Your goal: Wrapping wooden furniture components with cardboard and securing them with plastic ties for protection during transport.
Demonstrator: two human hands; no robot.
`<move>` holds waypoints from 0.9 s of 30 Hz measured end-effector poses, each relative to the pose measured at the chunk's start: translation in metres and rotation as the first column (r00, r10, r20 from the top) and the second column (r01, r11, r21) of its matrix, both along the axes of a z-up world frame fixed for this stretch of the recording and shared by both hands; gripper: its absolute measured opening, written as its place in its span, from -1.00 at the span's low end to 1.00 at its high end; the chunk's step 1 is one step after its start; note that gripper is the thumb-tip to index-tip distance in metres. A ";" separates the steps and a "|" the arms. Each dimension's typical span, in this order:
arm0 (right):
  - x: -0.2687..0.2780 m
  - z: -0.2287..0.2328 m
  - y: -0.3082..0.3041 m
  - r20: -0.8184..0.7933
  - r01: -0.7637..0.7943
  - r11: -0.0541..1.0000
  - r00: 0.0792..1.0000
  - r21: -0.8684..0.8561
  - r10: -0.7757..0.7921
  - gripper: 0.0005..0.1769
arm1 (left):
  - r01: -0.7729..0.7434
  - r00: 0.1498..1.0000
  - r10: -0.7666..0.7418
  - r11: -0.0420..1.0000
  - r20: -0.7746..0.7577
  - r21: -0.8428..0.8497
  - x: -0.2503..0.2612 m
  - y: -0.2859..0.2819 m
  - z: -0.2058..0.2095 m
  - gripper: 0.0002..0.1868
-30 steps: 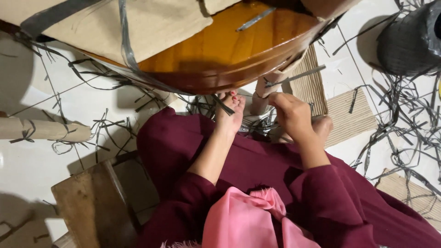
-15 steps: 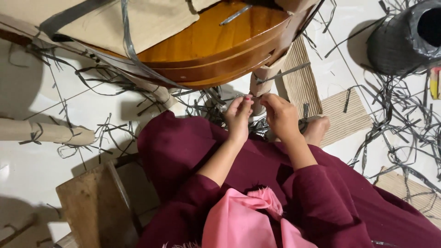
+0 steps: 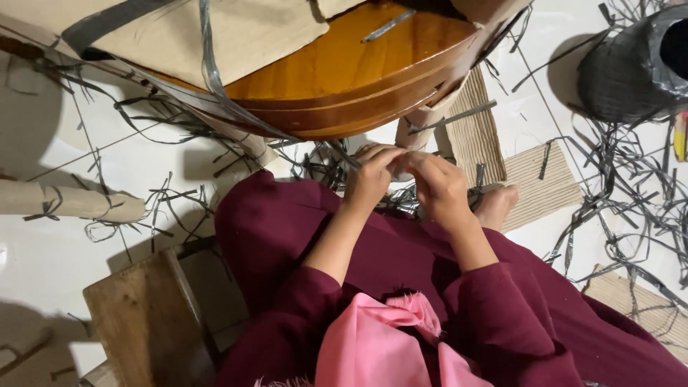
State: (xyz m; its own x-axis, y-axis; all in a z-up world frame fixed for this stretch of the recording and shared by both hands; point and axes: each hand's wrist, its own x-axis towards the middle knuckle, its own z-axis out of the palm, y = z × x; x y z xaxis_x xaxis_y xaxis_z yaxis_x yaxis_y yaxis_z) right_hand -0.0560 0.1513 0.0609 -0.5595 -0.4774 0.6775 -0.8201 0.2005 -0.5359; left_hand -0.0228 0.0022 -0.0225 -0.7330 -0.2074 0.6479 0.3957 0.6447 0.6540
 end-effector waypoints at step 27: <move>0.011 -0.072 -0.007 0.355 0.492 0.867 0.799 0.080 -0.486 -0.83 | -0.056 0.998 0.048 0.972 0.037 0.227 0.014 0.011 0.026 -0.86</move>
State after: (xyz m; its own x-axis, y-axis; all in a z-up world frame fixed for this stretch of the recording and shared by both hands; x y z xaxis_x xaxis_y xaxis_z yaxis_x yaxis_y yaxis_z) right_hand -0.0448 0.1441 -0.0109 -0.9166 -0.0673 0.3942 -0.3707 0.5129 -0.7743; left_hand -0.0085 0.0131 0.0033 -0.7365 -0.3854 0.5559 0.3425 0.4963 0.7978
